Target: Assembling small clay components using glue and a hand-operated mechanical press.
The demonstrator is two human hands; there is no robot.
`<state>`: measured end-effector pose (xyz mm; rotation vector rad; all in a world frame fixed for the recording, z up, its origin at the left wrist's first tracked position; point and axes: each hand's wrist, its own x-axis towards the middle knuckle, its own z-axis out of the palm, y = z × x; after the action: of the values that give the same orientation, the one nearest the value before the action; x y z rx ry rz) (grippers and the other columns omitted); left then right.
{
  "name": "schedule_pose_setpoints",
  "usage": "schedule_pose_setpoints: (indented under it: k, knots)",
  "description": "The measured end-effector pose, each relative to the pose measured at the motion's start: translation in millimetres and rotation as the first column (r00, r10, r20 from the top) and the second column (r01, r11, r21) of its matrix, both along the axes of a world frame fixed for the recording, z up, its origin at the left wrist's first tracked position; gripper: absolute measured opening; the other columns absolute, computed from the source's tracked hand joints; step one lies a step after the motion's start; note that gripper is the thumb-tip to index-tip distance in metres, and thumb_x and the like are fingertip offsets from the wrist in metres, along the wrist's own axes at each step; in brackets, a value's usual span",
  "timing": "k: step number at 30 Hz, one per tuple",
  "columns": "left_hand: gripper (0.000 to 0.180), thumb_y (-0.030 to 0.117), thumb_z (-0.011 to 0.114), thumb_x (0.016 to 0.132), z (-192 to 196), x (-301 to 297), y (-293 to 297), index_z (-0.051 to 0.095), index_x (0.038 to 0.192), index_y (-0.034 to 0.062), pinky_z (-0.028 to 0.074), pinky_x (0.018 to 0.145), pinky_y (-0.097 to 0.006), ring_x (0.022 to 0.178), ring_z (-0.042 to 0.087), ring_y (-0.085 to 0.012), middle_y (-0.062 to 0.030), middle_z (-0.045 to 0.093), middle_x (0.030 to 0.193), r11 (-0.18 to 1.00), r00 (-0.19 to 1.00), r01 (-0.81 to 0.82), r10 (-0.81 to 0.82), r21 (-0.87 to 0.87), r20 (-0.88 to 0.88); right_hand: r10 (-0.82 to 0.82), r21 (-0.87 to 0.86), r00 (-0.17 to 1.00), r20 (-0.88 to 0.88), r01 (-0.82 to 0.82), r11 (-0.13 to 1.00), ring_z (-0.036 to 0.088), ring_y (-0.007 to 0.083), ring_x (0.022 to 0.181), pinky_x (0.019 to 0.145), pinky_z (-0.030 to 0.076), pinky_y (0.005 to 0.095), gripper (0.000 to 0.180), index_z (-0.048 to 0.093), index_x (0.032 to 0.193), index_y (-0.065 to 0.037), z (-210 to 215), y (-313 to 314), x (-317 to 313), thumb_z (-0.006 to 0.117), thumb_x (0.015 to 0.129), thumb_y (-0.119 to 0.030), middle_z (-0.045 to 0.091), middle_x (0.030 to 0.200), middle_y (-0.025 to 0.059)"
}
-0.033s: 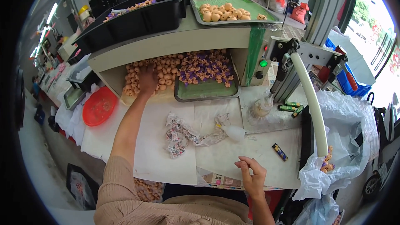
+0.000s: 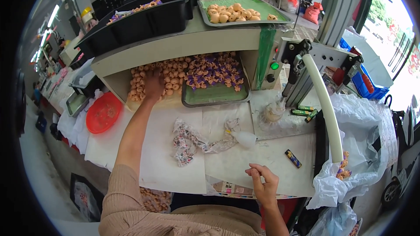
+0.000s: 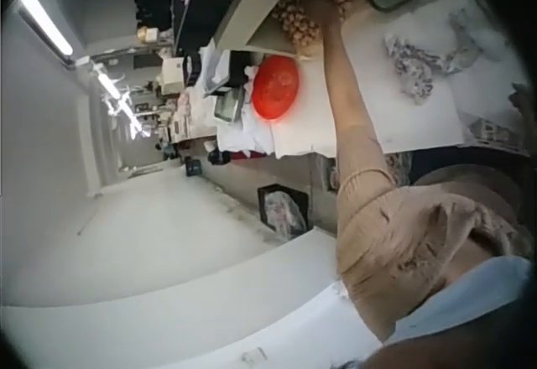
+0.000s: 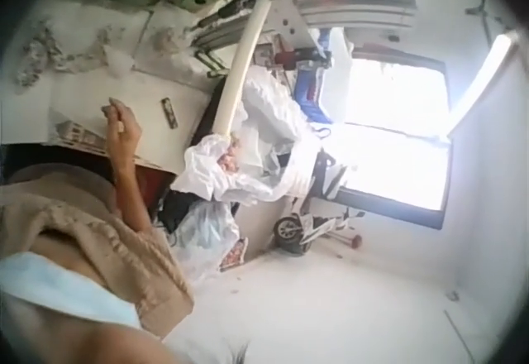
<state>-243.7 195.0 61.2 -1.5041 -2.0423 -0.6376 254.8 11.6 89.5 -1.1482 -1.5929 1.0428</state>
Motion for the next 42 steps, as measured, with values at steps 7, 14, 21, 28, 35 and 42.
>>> schedule_pose_setpoints:
  k: [7,14,21,28,35,42]
  knots:
    - [0.026,0.015,0.051,0.09,6.9,26.0,-7.4,0.058,0.113,0.0044,0.051,0.08,-0.046,0.101,0.055,-0.0368,-0.0186,0.054,0.113,0.988,0.988,0.147,-0.149,0.051,0.043,0.078,0.008,0.997,0.017,-0.078,0.997,0.065,0.013,0.075,0.071,0.052,0.025,0.017,0.064,0.103,0.004,2.8,-2.1,30.5,0.055,0.092,-0.005,0.07,0.083,0.01]
    - [0.026,0.01,0.052,0.09,11.0,65.3,-2.0,0.058,0.114,0.0024,0.049,0.08,-0.047,0.097,0.057,-0.0385,-0.0214,0.055,0.112,0.931,0.918,0.363,-0.365,0.045,0.157,0.049,-0.004,0.999,0.008,-0.049,0.999,0.067,0.0157,0.076,0.07,0.052,0.0264,0.016,0.065,0.103,0.001,2.8,-3.0,51.6,0.058,0.09,-0.004,0.07,0.083,0.0105]
    - [0.026,0.011,0.05,0.093,6.6,47.6,-3.7,0.056,0.117,0.004,0.05,0.076,-0.044,0.095,0.058,-0.0373,-0.021,0.053,0.113,0.931,0.901,0.36,-0.363,0.06,0.239,0.088,0.001,0.995,0.037,-0.088,0.996,0.067,0.0161,0.076,0.069,0.051,0.0261,0.015,0.066,0.102,0.001,3.0,-4.5,38.9,0.059,0.09,-0.006,0.07,0.083,0.0107]
    - [0.028,0.012,0.054,0.092,17.5,15.6,-15.9,0.054,0.118,0.0014,0.049,0.073,-0.039,0.083,0.057,-0.0296,-0.0164,0.056,0.101,0.905,0.896,0.336,-0.393,0.262,0.209,0.07,-0.046,0.997,0.035,-0.068,0.997,0.064,0.0118,0.074,0.07,0.051,0.0242,0.017,0.065,0.101,0.004,-4.0,-14.2,5.9,0.055,0.092,-0.006,0.07,0.081,0.0091]
    - [0.018,0.015,0.056,0.092,46.4,55.8,-64.4,0.056,0.104,0.0019,0.046,0.052,-0.025,0.078,0.055,-0.0161,-0.0069,0.056,0.08,0.795,-0.256,-0.16,-0.605,0.585,0.754,-0.064,0.153,0.996,0.064,0.054,0.987,0.062,0.0123,0.069,0.067,0.048,0.0238,0.014,0.065,0.098,0.004,-4.9,8.7,-4.0,0.056,0.091,-0.004,0.069,0.078,0.0095]
    - [0.023,0.01,0.051,0.092,24.3,136.2,-137.0,0.053,0.114,0.0021,0.047,0.049,-0.021,0.082,0.056,-0.018,-0.0098,0.056,0.097,0.823,-0.924,-0.326,-0.382,0.466,0.029,-0.205,0.493,0.918,0.339,0.012,0.87,0.058,0.0271,0.091,0.078,0.046,0.0341,0.022,0.064,0.105,0.0,-6.0,63.4,-19.0,0.063,0.083,-0.004,0.065,0.101,0.0141]
